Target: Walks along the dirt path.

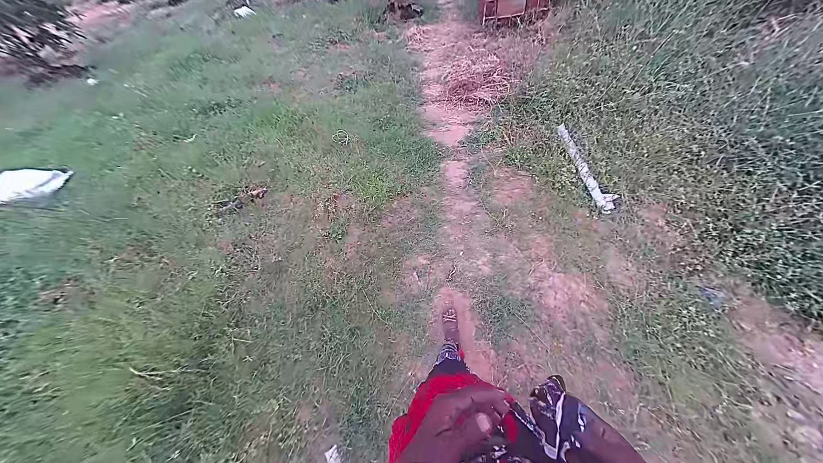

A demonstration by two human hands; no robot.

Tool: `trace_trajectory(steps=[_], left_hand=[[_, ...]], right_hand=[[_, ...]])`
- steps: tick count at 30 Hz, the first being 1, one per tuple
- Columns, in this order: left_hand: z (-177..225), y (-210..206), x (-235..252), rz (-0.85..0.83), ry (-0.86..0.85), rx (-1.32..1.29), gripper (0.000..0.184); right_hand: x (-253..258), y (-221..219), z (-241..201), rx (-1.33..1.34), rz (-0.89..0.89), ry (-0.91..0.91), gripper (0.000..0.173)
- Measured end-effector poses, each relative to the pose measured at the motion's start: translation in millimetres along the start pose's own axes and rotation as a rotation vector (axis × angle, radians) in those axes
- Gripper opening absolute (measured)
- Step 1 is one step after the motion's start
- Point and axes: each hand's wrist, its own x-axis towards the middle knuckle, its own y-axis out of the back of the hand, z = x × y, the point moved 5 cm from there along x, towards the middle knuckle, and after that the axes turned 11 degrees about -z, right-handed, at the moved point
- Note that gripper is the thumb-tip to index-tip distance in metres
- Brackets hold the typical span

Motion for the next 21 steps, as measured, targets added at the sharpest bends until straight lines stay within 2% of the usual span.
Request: trace_trajectory(steps=[2,3,6,7,9,11,14,16,19,21], left_hand=[[9,48,51,-0.008,-0.099,0.175,0.054],[16,67,72,-0.004,-0.135,0.259,0.050],[37,114,148,-0.027,-0.287,0.572,0.040],[41,124,173,-0.045,-0.310,0.727,0.039],[47,138,212,-0.105,-0.276,1.015,0.039],[50,157,249,-0.191,-0.216,1.097,0.042],[51,204,300,-0.241,-0.011,0.925,0.055],[41,243,330,-0.215,0.252,0.674,0.066],[2,308,387,0.023,0.532,0.347,0.067],[-22,355,437,0.186,0.581,0.236,0.057]], right_hand=[[73,1,-24,-0.028,-0.015,0.147,0.030],[102,-3,-34,-0.102,-0.005,0.165,0.027],[180,-17,-84,-0.511,-0.034,0.192,0.011],[200,-20,-103,-0.618,-0.058,0.196,0.014],[231,-21,-131,-0.823,-0.111,0.218,0.024],[265,-19,-157,-0.981,-0.140,0.255,0.025],[328,1,-192,-0.882,-0.215,0.194,0.029],[379,24,-213,-0.752,-0.231,0.021,0.023],[461,70,-253,-0.683,-0.186,-0.258,0.016],[522,102,-286,-0.740,-0.168,-0.294,0.017]])
